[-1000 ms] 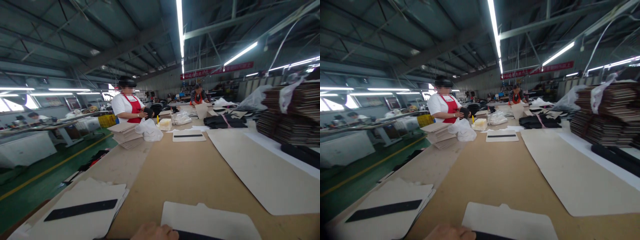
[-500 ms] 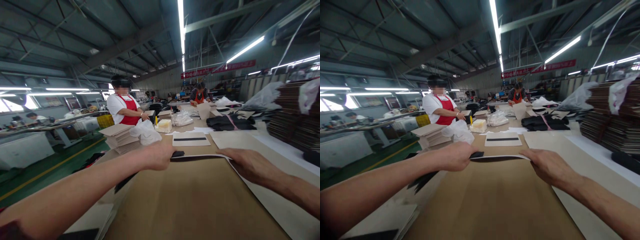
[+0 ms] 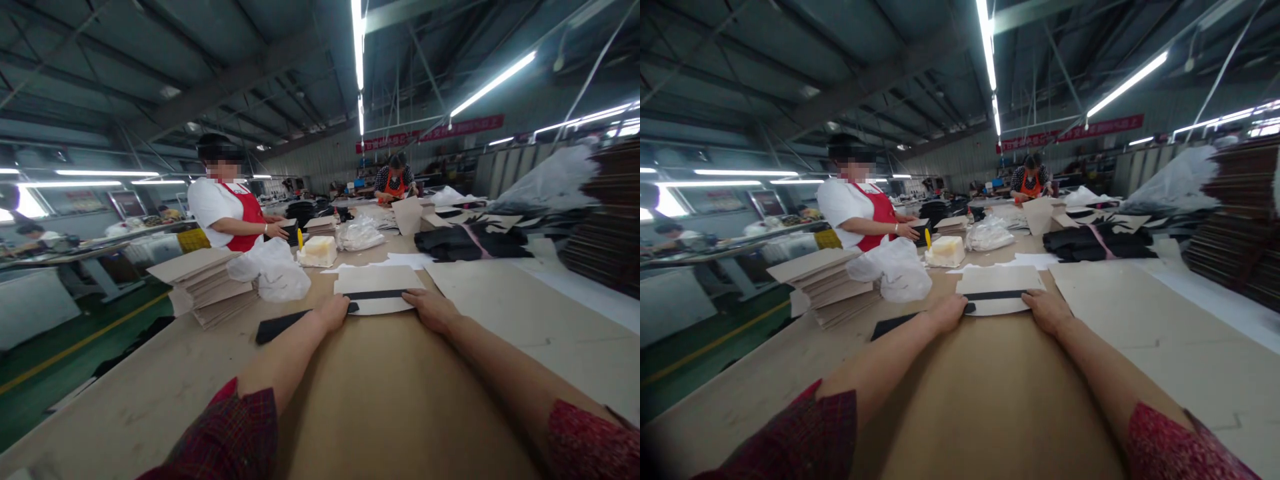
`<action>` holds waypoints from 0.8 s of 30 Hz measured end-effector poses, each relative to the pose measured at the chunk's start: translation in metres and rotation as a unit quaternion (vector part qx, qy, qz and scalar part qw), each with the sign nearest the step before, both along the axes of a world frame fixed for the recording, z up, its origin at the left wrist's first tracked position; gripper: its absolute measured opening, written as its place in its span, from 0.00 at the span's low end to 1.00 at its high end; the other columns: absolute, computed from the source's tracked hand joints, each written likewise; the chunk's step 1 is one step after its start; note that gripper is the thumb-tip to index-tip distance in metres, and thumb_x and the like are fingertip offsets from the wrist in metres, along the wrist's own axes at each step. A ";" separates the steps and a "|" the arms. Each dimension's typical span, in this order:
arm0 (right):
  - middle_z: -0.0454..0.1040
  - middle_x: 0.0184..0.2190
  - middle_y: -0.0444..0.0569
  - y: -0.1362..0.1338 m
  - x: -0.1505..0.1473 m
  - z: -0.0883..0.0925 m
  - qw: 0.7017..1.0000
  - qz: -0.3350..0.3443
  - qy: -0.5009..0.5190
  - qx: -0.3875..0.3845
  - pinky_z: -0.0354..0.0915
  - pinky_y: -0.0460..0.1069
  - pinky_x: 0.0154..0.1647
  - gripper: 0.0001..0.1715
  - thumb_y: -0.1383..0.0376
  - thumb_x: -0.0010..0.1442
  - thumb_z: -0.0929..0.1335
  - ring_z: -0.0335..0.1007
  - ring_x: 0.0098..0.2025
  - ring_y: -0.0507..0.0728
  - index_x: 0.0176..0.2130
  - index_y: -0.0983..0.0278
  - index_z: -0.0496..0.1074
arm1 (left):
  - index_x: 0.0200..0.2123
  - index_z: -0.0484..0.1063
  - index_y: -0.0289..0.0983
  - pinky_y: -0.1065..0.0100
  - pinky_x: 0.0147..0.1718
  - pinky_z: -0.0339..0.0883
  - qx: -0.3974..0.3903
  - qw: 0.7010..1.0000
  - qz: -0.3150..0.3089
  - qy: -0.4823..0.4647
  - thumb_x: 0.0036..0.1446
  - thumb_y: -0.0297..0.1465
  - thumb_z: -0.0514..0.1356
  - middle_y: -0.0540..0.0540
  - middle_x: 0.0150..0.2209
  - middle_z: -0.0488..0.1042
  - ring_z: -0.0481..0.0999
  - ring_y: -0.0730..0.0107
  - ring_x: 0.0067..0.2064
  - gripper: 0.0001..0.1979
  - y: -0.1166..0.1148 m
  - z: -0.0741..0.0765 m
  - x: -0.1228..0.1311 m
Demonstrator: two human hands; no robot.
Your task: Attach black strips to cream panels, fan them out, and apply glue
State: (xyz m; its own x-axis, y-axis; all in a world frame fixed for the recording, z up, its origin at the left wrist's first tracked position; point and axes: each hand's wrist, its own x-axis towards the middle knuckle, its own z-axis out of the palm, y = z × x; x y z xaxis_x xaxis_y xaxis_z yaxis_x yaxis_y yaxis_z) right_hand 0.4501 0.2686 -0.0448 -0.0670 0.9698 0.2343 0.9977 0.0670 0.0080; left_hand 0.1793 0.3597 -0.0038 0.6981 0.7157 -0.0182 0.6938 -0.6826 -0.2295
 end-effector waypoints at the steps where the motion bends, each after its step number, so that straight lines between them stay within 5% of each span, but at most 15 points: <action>1: 0.68 0.62 0.55 0.000 -0.001 -0.005 1.000 0.000 -0.001 -0.006 0.62 0.54 0.61 0.33 0.76 0.61 0.56 0.66 0.62 0.61 0.60 0.64 0.71 | 0.48 0.73 0.35 0.60 0.50 0.72 -0.005 1.000 0.004 -0.003 0.58 0.25 0.58 0.36 0.50 0.77 0.78 0.54 0.51 0.14 0.002 -0.006 -0.001; 11: 0.62 0.66 0.59 0.012 -0.006 -0.007 0.998 -0.054 -0.006 -0.039 0.61 0.64 0.60 0.34 0.75 0.63 0.54 0.56 0.67 0.66 0.65 0.65 0.64 | 0.50 0.72 0.35 0.61 0.51 0.71 -0.029 0.999 0.024 -0.009 0.56 0.25 0.61 0.35 0.54 0.74 0.77 0.53 0.52 0.17 0.007 -0.011 0.000; 16: 0.57 0.68 0.60 0.003 -0.013 -0.002 0.995 -0.088 0.012 -0.048 0.55 0.70 0.62 0.33 0.73 0.65 0.56 0.49 0.70 0.70 0.67 0.64 0.59 | 0.56 0.67 0.34 0.57 0.48 0.73 -0.027 0.998 0.052 0.013 0.53 0.24 0.62 0.30 0.59 0.68 0.77 0.48 0.52 0.26 -0.010 0.002 0.005; 20: 0.52 0.71 0.53 -0.054 0.007 0.019 0.995 -0.087 0.030 -0.046 0.51 0.63 0.67 0.39 0.71 0.60 0.63 0.43 0.72 0.66 0.68 0.60 0.56 | 0.54 0.69 0.29 0.54 0.46 0.73 -0.025 0.999 0.032 0.023 0.51 0.22 0.60 0.25 0.55 0.70 0.78 0.43 0.50 0.24 -0.045 0.018 0.016; 24: 0.74 0.55 0.54 -0.166 0.066 0.042 0.985 -0.160 0.060 -0.032 0.60 0.52 0.59 0.22 0.60 0.69 0.58 0.67 0.59 0.59 0.55 0.63 0.72 | 0.39 0.76 0.36 0.59 0.42 0.74 -0.083 0.995 -0.059 0.024 0.52 0.25 0.60 0.37 0.41 0.80 0.80 0.49 0.45 0.11 -0.109 0.022 0.035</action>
